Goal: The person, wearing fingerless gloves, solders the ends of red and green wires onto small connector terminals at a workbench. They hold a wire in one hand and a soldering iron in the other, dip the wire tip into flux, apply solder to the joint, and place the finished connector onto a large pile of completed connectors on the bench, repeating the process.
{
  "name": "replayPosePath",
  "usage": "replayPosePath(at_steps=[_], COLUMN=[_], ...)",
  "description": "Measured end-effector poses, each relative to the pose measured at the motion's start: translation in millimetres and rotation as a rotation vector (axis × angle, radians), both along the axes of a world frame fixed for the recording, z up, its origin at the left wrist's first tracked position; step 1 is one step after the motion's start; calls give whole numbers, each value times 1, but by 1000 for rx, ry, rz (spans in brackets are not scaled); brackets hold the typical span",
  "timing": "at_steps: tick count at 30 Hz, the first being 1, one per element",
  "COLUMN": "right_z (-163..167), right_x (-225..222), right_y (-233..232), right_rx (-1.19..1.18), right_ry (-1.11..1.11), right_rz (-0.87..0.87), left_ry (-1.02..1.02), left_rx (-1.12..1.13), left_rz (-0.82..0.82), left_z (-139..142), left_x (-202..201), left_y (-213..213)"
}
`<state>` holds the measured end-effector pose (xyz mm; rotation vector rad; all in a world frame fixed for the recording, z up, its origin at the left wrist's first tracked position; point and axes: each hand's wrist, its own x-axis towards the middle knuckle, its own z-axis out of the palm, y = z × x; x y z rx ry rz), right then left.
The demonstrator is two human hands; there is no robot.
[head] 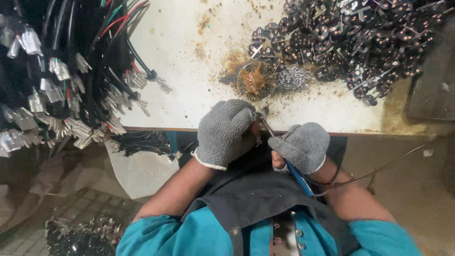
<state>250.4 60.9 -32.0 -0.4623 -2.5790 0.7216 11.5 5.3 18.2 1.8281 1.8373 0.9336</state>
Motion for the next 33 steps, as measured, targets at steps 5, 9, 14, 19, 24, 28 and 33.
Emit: replayPosePath(at_steps=[5,9,14,19,24,28,33], right_z=[10,8,-2,2,18,28,15], right_x=[0,4,7,4,-13,-20,-9], right_y=[1,-1,-1,-1,6,7,3], right_rx=[-54,-49,16,-589,-290,-752,-618], right_ry=[159,17,0,-425,-225,-810,-571], right_rz=[-143,-137,9,-91,-102,-226,-159], left_ry=[5,13,-1,-5,-12,-33,-20], left_rx=[-8,-2,-18,-58,-51,-76,-38], left_rz=[1,15,-5,-20,-29,-48,-35], left_z=[1,-1,-2,-3,-3,-4,-4], left_x=[0,1,0,-1,-1,-3,-2], left_y=[0,0,-1,-1,-1,-1,-1])
